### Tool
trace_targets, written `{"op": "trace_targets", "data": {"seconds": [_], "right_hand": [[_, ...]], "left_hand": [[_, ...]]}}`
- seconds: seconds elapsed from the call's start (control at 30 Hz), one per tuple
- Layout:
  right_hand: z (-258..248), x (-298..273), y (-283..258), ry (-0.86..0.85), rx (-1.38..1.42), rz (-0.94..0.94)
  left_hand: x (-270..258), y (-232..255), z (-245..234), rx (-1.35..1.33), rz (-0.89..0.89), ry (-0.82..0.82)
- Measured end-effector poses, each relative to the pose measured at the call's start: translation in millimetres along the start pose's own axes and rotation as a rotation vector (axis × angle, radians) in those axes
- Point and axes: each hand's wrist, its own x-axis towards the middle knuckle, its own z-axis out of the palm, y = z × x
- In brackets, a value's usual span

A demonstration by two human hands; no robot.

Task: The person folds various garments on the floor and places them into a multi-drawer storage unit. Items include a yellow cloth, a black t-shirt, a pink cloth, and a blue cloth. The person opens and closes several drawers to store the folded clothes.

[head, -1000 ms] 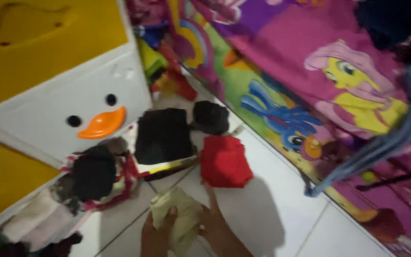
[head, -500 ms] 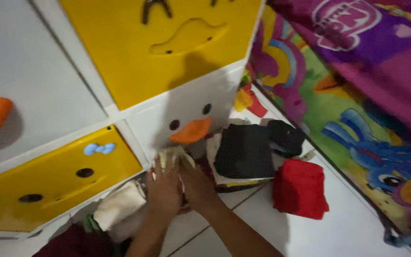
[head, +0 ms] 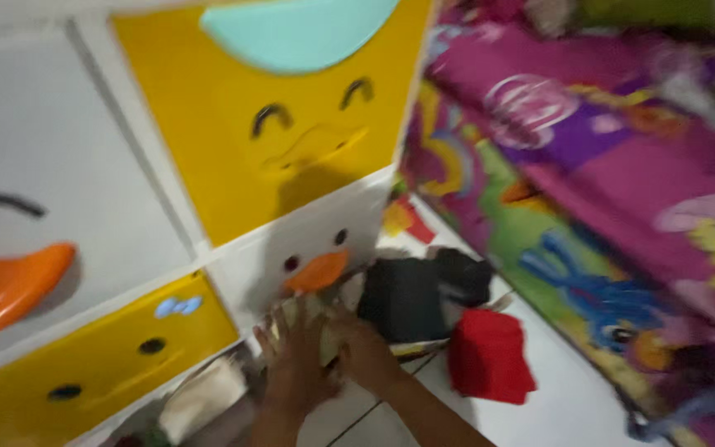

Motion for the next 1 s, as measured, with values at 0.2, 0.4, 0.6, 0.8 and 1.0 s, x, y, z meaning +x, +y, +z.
{"op": "trace_targets", "data": {"seconds": [0.2,0.4,0.6,0.8,1.0], "right_hand": [[-117.5,-112.1,16.5,0.254,-0.112,-0.037],[-276.2,-263.5,53.2,0.523,-0.277,0.088],[-396.5,-431.4,101.4,0.829,-0.285,0.226],[-470.0,-588.4,127.5,1.089,-0.4,0.33],[-518.6,-705.7,167.2,1.282,-0.849,0.444]], "left_hand": [[-12.7,116.6,-40.8,-0.036,0.337,0.392],[-32.6,287.1,-58.1,-0.147,0.618,0.32],[-73.0,480.3,-20.8,-0.21,1.035,0.625],[-135.8,657.5,7.1,-0.224,1.168,0.164],[-192.2,793.0,38.6,-0.404,1.428,0.132]]}}
